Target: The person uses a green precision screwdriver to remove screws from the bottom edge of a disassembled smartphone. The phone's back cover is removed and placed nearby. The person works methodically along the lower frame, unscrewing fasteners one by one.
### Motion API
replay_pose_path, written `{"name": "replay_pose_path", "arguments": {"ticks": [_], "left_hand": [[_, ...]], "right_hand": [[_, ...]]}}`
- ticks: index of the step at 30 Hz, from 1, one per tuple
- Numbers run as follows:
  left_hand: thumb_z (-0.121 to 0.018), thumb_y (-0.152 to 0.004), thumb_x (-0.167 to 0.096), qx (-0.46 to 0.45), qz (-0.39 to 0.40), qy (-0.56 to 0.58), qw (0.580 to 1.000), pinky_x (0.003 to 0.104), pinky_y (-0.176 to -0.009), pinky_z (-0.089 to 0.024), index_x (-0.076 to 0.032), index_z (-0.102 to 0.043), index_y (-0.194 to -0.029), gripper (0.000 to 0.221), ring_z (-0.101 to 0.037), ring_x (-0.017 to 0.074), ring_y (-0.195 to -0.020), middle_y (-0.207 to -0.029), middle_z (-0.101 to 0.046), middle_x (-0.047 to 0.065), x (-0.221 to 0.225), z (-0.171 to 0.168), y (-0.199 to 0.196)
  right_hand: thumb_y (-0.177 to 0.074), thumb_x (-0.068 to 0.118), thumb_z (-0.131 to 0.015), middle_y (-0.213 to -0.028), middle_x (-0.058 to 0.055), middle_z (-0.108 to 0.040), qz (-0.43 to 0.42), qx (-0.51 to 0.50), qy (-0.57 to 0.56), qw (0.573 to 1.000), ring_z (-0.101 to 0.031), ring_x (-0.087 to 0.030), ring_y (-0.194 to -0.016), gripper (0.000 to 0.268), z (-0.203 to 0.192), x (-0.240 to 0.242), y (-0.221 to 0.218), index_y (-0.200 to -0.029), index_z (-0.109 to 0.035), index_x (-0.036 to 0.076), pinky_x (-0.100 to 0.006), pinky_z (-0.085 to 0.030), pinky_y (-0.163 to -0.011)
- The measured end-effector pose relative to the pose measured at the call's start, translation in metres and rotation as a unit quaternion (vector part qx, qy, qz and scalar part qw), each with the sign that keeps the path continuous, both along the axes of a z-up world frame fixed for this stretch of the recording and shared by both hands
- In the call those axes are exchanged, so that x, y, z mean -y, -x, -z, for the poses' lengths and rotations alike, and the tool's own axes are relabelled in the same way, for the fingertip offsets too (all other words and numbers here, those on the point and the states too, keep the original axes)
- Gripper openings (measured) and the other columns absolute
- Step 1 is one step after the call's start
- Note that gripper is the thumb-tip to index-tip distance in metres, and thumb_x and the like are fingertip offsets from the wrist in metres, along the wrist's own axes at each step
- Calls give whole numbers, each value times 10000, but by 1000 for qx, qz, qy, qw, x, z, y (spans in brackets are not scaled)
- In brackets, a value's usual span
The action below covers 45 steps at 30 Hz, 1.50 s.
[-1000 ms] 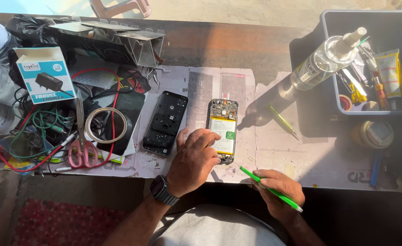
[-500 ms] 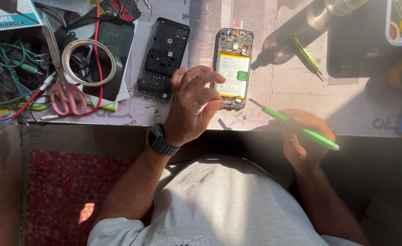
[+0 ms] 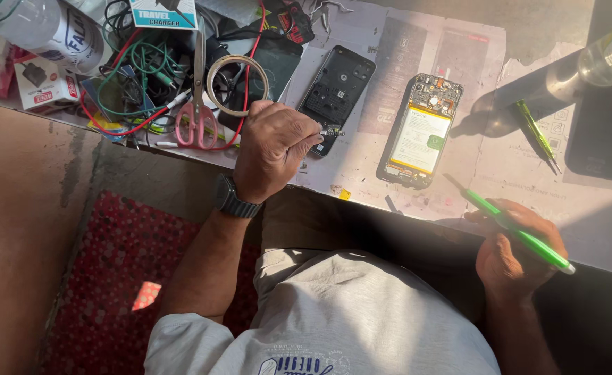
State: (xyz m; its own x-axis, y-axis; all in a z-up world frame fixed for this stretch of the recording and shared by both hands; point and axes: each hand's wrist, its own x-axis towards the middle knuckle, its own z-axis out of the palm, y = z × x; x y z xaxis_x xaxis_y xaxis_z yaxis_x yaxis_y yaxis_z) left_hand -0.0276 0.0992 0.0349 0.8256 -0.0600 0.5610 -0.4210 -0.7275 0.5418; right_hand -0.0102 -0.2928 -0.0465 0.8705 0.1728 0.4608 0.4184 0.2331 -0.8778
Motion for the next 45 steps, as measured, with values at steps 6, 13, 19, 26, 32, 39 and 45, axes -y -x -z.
{"name": "replay_pose_path", "arguments": {"ticks": [6,13,19,26,32,39,45], "left_hand": [[-816,-878,-88,-58,17,-37,997,405,-958,-400,-125,-706,-961,142,-673,196,-946,-932,-722,-14,-22,13,-9],[-826,-905,-98,-55,-30,-109,992,437,-997,-341,-128,-742,-1030,154,-605,208,-1107,-1133,-684,-7,-13,2,-12],[-827,-927,-150,-41,-10,-67,997,470,-1103,-322,-94,-724,-1102,210,-556,249,-1228,-1275,-628,45,41,8,-16],[-794,-921,-145,-67,-27,-95,993,484,-1062,-315,-100,-700,-1140,243,-549,245,-1236,-1283,-641,49,82,27,-32],[-779,-972,-120,-44,-19,-121,991,492,-1061,-308,-89,-700,-1162,209,-562,234,-1244,-1251,-660,21,82,35,-27],[-912,-854,-247,-35,68,-109,991,552,-1040,-269,-79,-677,-1183,438,-532,252,-1267,-1280,-625,45,78,31,-20],[-939,-832,-292,-70,87,-99,989,590,-1060,-263,-86,-648,-1202,515,-485,273,-1320,-1316,-590,48,78,38,-20]], "right_hand": [[-1070,64,-709,-1138,-272,-699,8,4,-4,1000,-749,-308,-924,209,12,4,-4,-1220,-579,-1,-399,-652,-832],[-1057,-23,-688,-1115,-263,-694,19,-29,-7,999,-722,-309,-920,170,-8,-6,-4,-1193,-588,-5,-405,-626,-828],[-1004,138,-680,-1026,-216,-695,9,98,78,992,-724,-275,-815,236,-18,-7,-29,-1198,-612,20,-371,-640,-746],[-985,126,-717,-756,-204,-703,-21,-131,-69,989,-646,-185,-578,195,-19,-8,-30,-1076,-654,-34,-350,-581,-570],[-1070,92,-634,-972,-174,-671,2,-14,7,1000,-712,-234,-797,212,-14,-16,-31,-1238,-514,42,-365,-623,-753],[-1054,-39,-607,-958,-237,-669,25,-49,102,993,-681,-254,-782,216,-14,-11,-23,-1263,-553,-44,-354,-569,-694],[-1002,-24,-596,-897,-220,-663,-95,-105,68,988,-680,-249,-797,193,-25,-2,-34,-1188,-543,-31,-346,-569,-681]]}}
